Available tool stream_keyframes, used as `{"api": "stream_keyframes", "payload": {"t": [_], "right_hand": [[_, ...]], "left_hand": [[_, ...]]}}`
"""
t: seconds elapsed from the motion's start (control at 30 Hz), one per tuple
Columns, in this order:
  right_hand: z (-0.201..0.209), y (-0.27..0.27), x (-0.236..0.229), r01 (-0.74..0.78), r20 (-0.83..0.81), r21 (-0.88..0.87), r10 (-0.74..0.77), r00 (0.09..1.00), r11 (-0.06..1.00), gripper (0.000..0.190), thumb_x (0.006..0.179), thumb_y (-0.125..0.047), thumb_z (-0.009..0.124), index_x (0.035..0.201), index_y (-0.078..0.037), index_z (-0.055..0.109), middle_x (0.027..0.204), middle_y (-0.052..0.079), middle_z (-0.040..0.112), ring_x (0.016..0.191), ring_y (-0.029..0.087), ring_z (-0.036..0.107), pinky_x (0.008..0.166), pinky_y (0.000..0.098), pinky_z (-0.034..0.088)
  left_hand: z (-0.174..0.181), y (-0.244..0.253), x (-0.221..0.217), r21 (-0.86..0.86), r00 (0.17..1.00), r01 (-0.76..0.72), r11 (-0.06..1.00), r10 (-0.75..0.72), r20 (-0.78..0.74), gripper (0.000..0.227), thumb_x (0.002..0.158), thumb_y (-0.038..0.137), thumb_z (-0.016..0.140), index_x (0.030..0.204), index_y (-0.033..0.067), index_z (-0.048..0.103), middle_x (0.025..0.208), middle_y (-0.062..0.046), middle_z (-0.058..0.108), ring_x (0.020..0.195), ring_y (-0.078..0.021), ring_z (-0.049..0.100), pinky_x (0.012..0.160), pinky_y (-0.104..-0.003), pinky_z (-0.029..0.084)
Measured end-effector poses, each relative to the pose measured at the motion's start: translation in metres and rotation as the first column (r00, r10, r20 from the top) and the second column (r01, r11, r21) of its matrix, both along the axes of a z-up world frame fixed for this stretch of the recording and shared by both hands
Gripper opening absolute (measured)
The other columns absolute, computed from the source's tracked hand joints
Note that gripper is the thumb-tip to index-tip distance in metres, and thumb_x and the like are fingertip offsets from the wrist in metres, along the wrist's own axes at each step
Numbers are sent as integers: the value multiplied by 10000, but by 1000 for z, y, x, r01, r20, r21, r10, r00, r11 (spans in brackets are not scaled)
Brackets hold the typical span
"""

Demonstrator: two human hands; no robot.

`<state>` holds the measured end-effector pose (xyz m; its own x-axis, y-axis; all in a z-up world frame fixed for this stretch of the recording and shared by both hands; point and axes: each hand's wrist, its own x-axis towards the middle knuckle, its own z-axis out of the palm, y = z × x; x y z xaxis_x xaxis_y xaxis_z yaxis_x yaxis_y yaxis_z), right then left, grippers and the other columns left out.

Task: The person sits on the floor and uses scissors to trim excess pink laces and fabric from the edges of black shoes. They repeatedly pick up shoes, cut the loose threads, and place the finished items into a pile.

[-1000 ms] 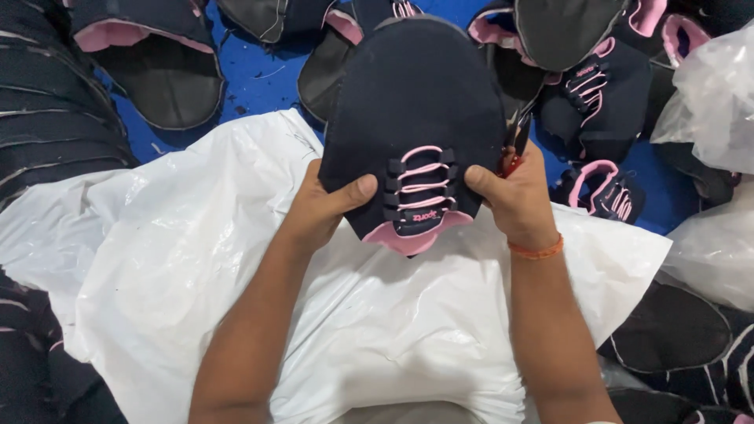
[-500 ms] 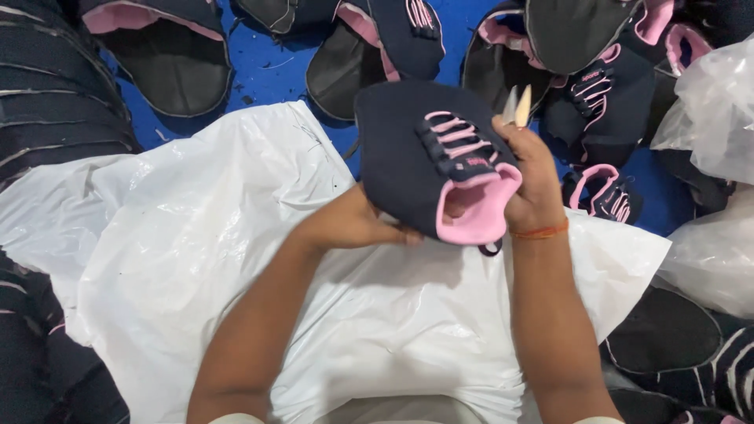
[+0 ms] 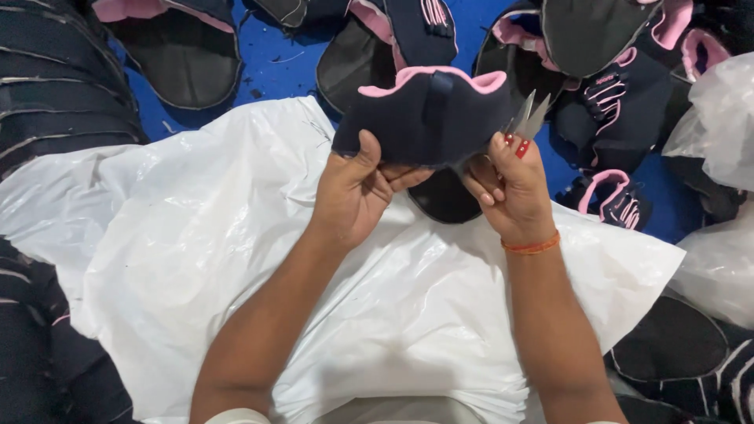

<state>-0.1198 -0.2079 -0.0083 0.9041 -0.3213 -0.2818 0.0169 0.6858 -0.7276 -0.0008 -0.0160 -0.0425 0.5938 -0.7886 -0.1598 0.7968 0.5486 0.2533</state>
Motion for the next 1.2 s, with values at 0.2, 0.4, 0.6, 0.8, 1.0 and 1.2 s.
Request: {"api": "stream_keyframes", "payload": {"t": [0.2,0.4,0.6,0.8,1.0,1.2], "right_hand": [[-1,3,0,43,-43,-221,-53,998,974,191,1056,-186,692,1030,-20,602,728,-35,542,509,26,378,467,190,343],[-3,0,-5,139,33,-872,-227,973,469,412,937,-117,872,1218,-26,585,998,23,676,679,8,488,590,157,376],[14,9,10,-59,-64,-944,-7,998,325,1013,578,-142,959,1449,-4,461,1442,84,534,1009,108,471,859,231,399],[-26,-8,2,20,0,-852,-38,999,523,674,922,27,709,1532,-23,428,1508,72,510,1406,163,521,1216,297,424],[-6,-1,0,133,-13,-708,-201,980,693,420,1041,90,549,1451,2,531,1291,26,586,1161,110,533,1074,252,438],[-12,-1,-6,20,-50,-807,-102,994,590,476,940,107,709,1370,-25,553,1272,-1,626,1142,86,593,1066,255,486]], "left_hand": [[0,2,1,16,998,5,1000,-6,70,557,1055,335,583,1469,3,418,1346,-221,635,1194,-375,681,1012,-534,587],[11,8,7,64,993,-70,996,63,98,505,1082,318,566,1430,-27,444,1287,-214,671,1146,-356,707,986,-534,602],[10,10,11,110,992,-73,991,60,115,514,1152,348,511,1333,-132,529,1227,-260,684,1100,-344,725,949,-486,624],[34,23,33,233,965,193,953,-227,130,641,1007,488,435,1277,-79,565,1140,-235,734,987,-325,788,870,-397,647],[21,25,31,215,105,-849,483,-243,964,456,1041,35,771,1430,131,553,1246,-97,706,1120,-185,733,1009,-274,591],[-16,26,15,382,880,23,924,-200,431,777,906,-67,711,1616,53,420,1428,-104,600,1315,-205,577,1147,-310,462]]}}
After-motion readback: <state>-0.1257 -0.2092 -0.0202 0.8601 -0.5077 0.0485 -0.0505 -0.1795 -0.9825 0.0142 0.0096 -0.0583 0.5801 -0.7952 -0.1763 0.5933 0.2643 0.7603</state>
